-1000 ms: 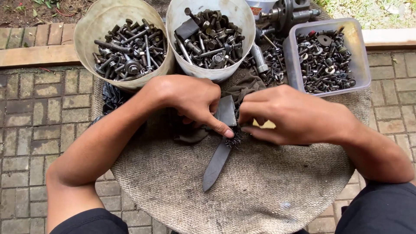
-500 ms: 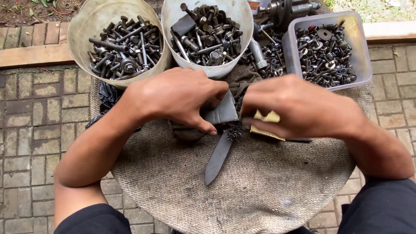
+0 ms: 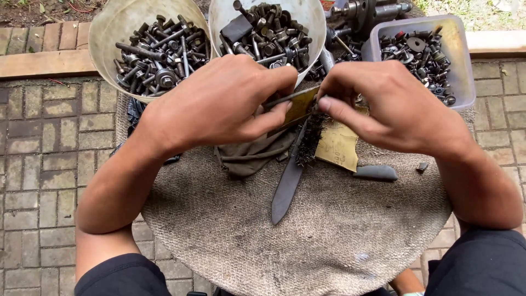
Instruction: Sanding a small metal component with sandpaper to clean or smooth its surface.
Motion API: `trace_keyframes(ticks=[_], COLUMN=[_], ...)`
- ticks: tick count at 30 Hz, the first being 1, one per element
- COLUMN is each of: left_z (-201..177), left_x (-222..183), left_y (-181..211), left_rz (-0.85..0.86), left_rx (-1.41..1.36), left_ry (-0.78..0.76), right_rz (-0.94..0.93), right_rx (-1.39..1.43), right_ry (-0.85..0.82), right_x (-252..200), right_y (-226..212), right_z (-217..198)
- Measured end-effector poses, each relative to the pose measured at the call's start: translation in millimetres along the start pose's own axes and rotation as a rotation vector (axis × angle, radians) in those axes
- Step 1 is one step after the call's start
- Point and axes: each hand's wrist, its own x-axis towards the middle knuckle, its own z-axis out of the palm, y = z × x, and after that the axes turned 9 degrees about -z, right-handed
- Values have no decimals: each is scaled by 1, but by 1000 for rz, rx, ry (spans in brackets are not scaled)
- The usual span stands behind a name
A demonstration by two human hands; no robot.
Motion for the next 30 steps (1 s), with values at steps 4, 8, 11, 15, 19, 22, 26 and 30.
trace_keyframes(ticks=[4, 8, 11, 15, 19, 22, 26, 30], left_z=[4, 12, 15, 16, 18, 23, 32, 34], left_x=[1, 1, 3, 6, 8, 8, 9, 8], left_y=[-2, -4, -1, 0, 1, 0, 1, -1], left_rz=[60, 164, 278, 295, 276, 260, 157, 182], left_rx=[-24, 131, 159, 38, -12, -46, -29, -11], left_ry=[107, 268, 238, -54, -91, -52, -61, -47], right_rz=[123, 192, 190, 155, 123, 73, 39, 3], right_rx=[0, -25, -50, -81, -69, -78, -99, -79], right_ry=[31, 174, 216, 191, 122, 47, -20, -83], right_x=[-2, -7, -11, -14, -9, -7, -7, -7], right_y=[2, 4, 5, 4, 3, 4, 6, 8], right_z=[-3, -5, -9, -11, -9, -7, -5, -6])
